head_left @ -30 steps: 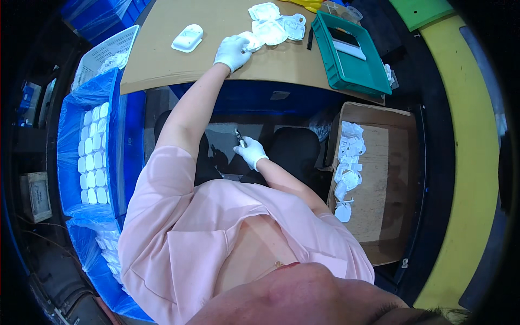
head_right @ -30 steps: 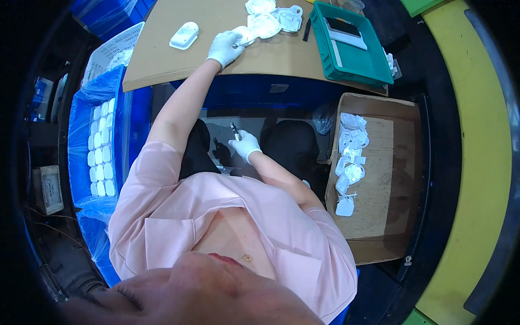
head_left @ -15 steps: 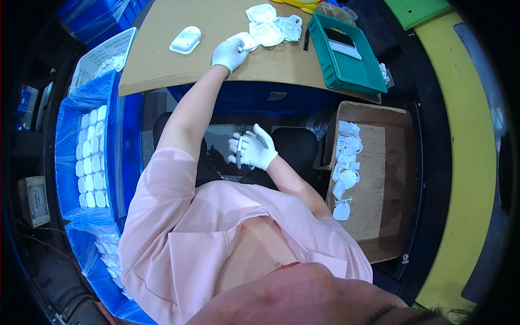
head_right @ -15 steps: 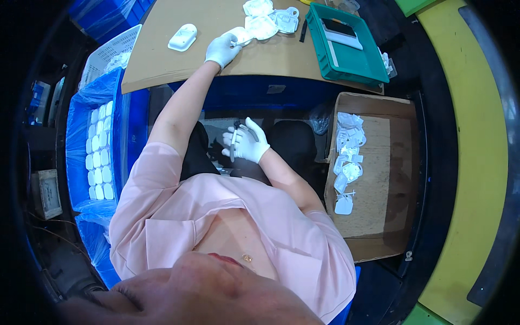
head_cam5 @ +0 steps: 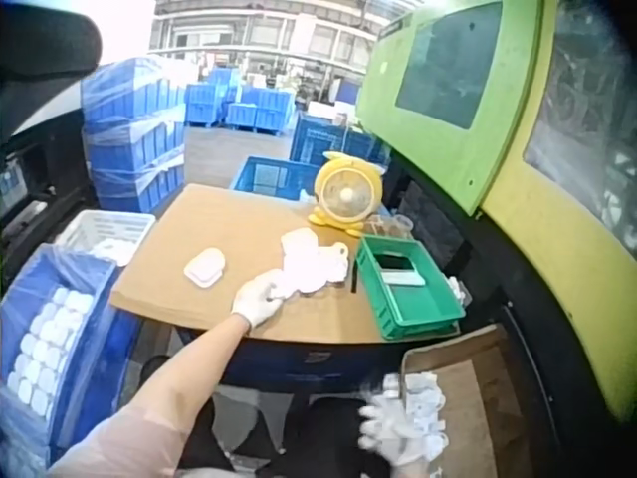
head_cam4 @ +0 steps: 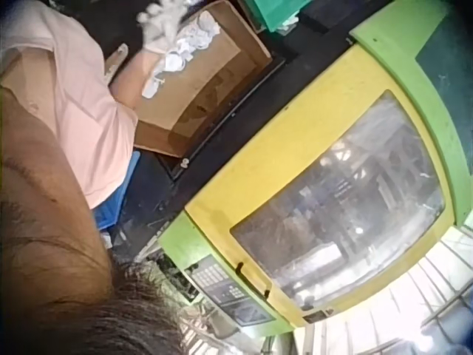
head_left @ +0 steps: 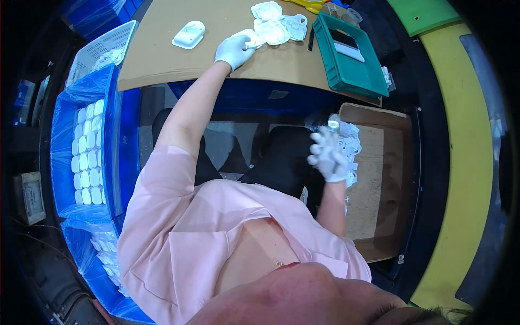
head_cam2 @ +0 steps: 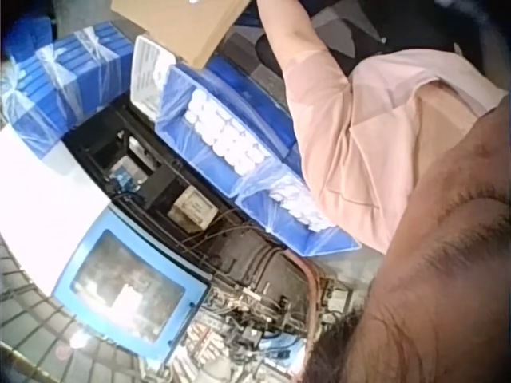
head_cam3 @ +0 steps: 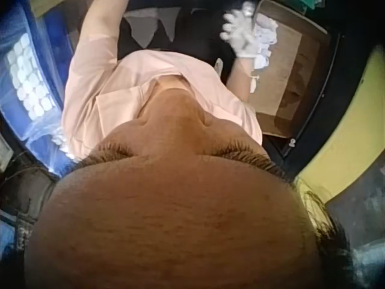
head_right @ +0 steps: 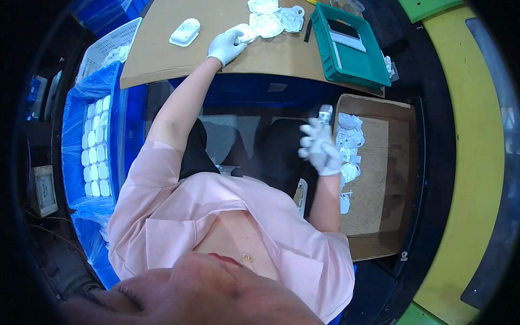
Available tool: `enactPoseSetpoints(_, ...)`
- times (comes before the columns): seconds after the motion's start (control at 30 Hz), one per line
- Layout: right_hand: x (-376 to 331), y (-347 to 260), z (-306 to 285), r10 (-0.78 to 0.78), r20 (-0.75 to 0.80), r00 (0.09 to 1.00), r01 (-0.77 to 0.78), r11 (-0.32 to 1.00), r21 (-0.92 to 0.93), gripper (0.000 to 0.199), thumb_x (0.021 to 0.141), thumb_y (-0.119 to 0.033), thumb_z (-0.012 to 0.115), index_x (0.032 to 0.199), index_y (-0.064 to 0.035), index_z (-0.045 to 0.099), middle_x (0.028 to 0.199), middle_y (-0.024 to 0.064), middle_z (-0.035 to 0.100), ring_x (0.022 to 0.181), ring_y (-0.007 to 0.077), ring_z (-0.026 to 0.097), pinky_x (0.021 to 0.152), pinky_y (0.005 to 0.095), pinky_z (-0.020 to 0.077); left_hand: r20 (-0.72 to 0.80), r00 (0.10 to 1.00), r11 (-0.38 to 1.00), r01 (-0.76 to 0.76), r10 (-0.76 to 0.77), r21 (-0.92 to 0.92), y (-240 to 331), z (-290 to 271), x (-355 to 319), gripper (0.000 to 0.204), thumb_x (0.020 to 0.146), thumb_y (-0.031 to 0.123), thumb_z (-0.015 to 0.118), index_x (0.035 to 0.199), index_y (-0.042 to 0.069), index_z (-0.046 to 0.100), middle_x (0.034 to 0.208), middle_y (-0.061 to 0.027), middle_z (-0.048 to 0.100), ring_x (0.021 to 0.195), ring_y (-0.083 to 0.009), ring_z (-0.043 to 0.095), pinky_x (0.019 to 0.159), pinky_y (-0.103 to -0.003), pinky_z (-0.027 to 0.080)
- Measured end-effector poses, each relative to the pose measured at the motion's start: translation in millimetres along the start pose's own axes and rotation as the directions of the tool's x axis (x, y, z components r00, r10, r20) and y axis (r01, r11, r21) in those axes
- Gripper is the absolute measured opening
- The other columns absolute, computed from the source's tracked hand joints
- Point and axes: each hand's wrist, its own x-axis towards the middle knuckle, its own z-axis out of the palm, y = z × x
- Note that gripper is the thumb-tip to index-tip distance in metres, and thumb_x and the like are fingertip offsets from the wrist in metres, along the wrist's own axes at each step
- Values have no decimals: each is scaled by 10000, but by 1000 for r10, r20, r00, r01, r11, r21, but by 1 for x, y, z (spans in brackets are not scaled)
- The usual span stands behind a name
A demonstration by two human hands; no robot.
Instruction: Picking individual white plastic components from large storage crates and placing them into a smaller cardboard box for packaging.
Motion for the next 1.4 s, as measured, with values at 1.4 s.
enactPoseSetpoints(1.4,-176,12,-184,-505,-856,-110,-990,133,49,584,797,-391,533,1297,-90,505,1307,221,490,1223,325,477,1025,438,385,-26,1000,1000,-8,9,10,-10,17,8,268,756,364,622,913,157,687,851,-111,681,823,-304,652,741,-402,515)
